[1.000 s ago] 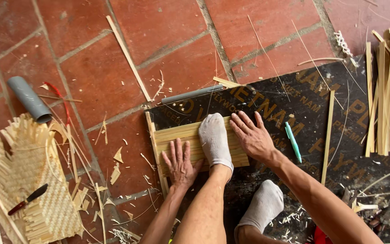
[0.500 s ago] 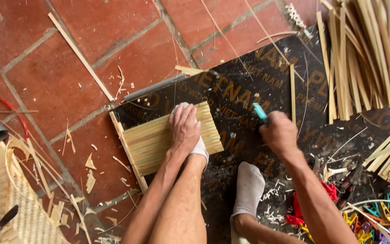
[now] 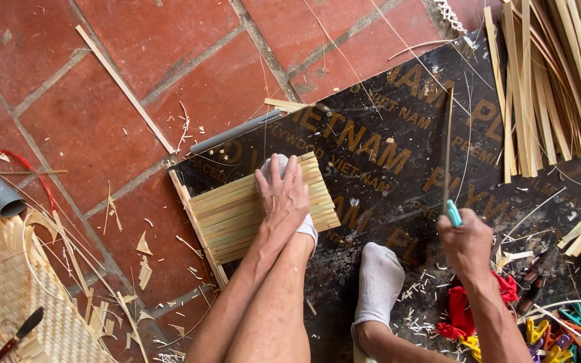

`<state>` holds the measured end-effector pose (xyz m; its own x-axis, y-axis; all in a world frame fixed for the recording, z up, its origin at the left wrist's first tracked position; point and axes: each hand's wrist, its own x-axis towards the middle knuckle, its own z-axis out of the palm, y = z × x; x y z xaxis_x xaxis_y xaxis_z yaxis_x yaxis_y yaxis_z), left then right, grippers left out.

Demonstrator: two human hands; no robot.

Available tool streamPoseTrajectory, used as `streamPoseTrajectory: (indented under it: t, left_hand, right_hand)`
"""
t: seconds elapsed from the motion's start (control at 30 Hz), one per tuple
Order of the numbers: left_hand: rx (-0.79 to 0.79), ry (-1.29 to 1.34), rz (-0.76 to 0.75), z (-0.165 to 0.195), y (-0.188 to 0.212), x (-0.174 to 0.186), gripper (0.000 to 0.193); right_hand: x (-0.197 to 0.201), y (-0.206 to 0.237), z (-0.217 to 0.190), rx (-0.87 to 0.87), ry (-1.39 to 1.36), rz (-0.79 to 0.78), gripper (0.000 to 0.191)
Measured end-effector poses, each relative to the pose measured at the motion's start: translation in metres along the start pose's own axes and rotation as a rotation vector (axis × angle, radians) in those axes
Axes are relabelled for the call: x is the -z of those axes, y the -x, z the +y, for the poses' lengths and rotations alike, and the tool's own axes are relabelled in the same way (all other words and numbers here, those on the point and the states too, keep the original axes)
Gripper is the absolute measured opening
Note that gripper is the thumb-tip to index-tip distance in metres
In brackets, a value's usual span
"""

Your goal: The person sits on the floor and assembles thin bamboo strips into a flat panel on a plywood board, using a foot to hold the strips aligned while placing each new strip by hand. They occasionally mark a strip with a teal marker and reach into a pile of strips to select the next piece.

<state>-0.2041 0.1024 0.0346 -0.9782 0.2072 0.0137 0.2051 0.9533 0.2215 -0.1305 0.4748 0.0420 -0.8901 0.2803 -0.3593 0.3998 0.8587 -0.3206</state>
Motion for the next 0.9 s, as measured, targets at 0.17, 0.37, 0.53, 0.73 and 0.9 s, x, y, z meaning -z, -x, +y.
streamPoseTrajectory:
  t: [0.17,0.37,0.53,0.73,0.9]
  left_hand:
    - [-0.018,0.033,0.059,-0.004,0.007,-0.009,0.047]
    - [0.048,0.178,0.016,-0.008,0.011,-0.004,0.059]
    - [0.131,0.085,-0.211,0.000,-0.002,0.006,0.079]
    - [0.215,0.126,-0.320,0.002,-0.008,0.013,0.091]
    - [0.239,0.168,-0.321,0.000,-0.006,0.009,0.096]
  right_hand:
    - [-0.044,0.062,-0.095,0.155,-0.692,-0.288,0.030]
    - [-0.083,0.076,-0.139,0.271,-0.499,-0.373,0.027]
    - [-0.091,0.079,-0.136,0.122,-0.317,-0.521,0.021]
    - [-0.087,0.093,-0.132,0.486,-0.047,-0.406,0.018]
    - [-0.087,0.099,-0.131,0.494,-0.008,-0.396,0.024]
